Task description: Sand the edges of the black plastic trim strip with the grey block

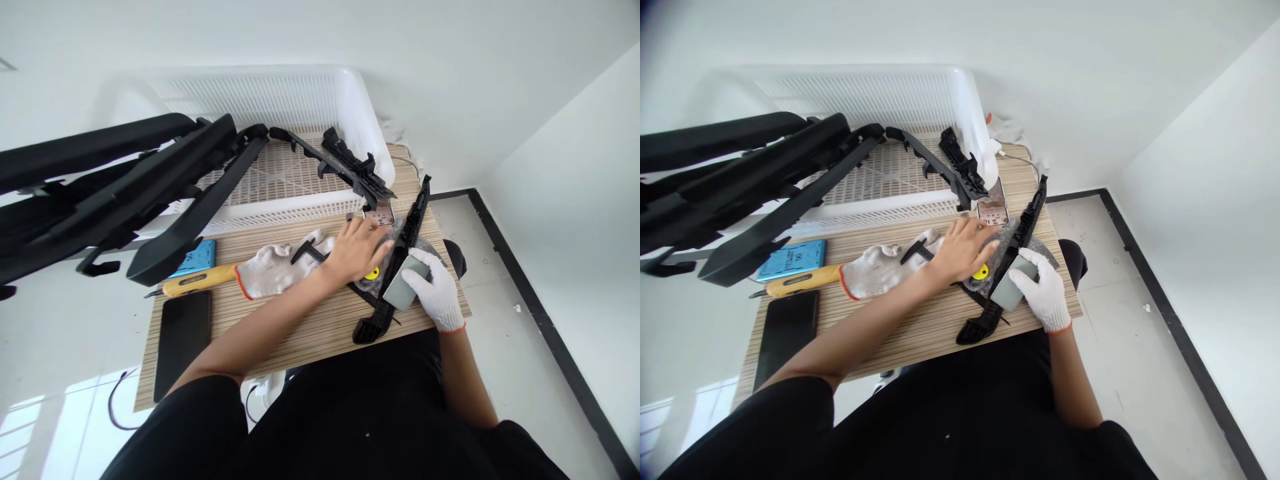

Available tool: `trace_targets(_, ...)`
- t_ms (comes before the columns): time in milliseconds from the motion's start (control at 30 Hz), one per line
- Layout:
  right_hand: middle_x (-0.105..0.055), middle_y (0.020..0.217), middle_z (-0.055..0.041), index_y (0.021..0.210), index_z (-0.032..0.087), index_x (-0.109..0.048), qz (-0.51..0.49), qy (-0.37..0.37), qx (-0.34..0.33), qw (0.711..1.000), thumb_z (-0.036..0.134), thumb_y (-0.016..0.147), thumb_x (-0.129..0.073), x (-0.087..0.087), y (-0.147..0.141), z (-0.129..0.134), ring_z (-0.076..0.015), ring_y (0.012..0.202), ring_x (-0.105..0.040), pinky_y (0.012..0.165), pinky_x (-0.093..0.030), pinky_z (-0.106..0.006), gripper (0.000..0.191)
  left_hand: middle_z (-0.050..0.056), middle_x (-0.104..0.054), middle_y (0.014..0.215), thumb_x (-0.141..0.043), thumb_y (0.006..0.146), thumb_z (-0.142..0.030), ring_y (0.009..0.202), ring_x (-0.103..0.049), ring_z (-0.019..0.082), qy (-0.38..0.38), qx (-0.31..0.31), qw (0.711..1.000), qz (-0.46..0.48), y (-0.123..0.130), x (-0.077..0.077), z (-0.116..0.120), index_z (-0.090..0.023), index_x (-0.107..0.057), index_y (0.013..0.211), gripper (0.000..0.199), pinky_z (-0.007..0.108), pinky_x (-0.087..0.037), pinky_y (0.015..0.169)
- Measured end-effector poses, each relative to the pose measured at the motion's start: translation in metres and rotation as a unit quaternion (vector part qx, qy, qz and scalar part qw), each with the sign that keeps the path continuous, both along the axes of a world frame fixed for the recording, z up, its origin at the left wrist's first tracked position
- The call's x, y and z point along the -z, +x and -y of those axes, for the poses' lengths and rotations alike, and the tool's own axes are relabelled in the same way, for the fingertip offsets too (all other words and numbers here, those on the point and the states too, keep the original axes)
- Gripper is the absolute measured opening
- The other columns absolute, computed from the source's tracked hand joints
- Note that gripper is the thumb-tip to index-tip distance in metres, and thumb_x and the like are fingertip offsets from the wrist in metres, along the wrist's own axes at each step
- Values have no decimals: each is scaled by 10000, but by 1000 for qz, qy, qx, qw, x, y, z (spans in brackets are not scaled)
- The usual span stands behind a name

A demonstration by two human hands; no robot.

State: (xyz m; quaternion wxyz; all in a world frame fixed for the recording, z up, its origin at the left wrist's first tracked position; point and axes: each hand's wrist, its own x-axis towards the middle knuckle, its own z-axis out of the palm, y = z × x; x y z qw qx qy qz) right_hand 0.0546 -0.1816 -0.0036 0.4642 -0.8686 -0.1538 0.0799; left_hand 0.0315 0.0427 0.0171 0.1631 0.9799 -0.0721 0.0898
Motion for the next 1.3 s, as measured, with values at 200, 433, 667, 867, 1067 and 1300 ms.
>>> trace_targets(200,-657,1374,-85,1286,215,-672,13,12,-4,1000,465,849,-711,2,1,1,-273,1277,-604,1134,-448,-454,505,164,-494,1425,-305,1062,-480,1278,-448,389,44,-93,994,-44,25,3,-6,-332,-442,1545,524,550,-335,1056)
trace_targets(433,-659,1370,-75,1287,222,-671,2,12,-3,1000,464,844,-715,1,1,1,-265,1270,-608,1133,-452,-446,507,165,-484,1412,-312,1057,-491,1255,-451,378,36,-109,991,-69,22,-4,0,-348,-445,1540,520,552,-332,1048)
trace_targets(667,-638,1402,-74,1321,231,-654,1,20,21,1000,460,841,-726,2,0,0,-273,1310,-581,1161,-427,-464,537,144,-563,1232,-405,1034,-415,1134,-484,322,1,-35,999,-28,-10,-9,15,-210,-627,1308,408,473,-397,958)
trace_targets(867,-641,1398,-66,1319,233,-652,10,37,55,998,441,851,-724,3,0,-1,-264,1326,-570,1189,-399,-467,517,162,-578,1256,-465,1020,-432,1123,-518,331,73,-34,997,4,-29,4,11,-163,-601,1305,414,447,-413,905)
trace_targets(1067,-633,1409,-72,1319,234,-656,15,34,52,998,439,856,-720,4,1,-1,-264,1319,-576,1179,-411,-467,510,122,-640,1133,-386,1039,-542,1067,-570,290,124,118,985,18,-21,10,-7,-152,-637,1163,481,415,-393,933)
trace_targets(1300,-637,1399,-87,1309,213,-656,17,36,48,998,447,860,-714,1,1,-2,-269,1323,-572,1182,-406,-469,510,115,-671,917,-313,1009,-677,961,-592,282,131,145,981,14,-12,18,4,-151,-657,1040,629,399,-398,857)
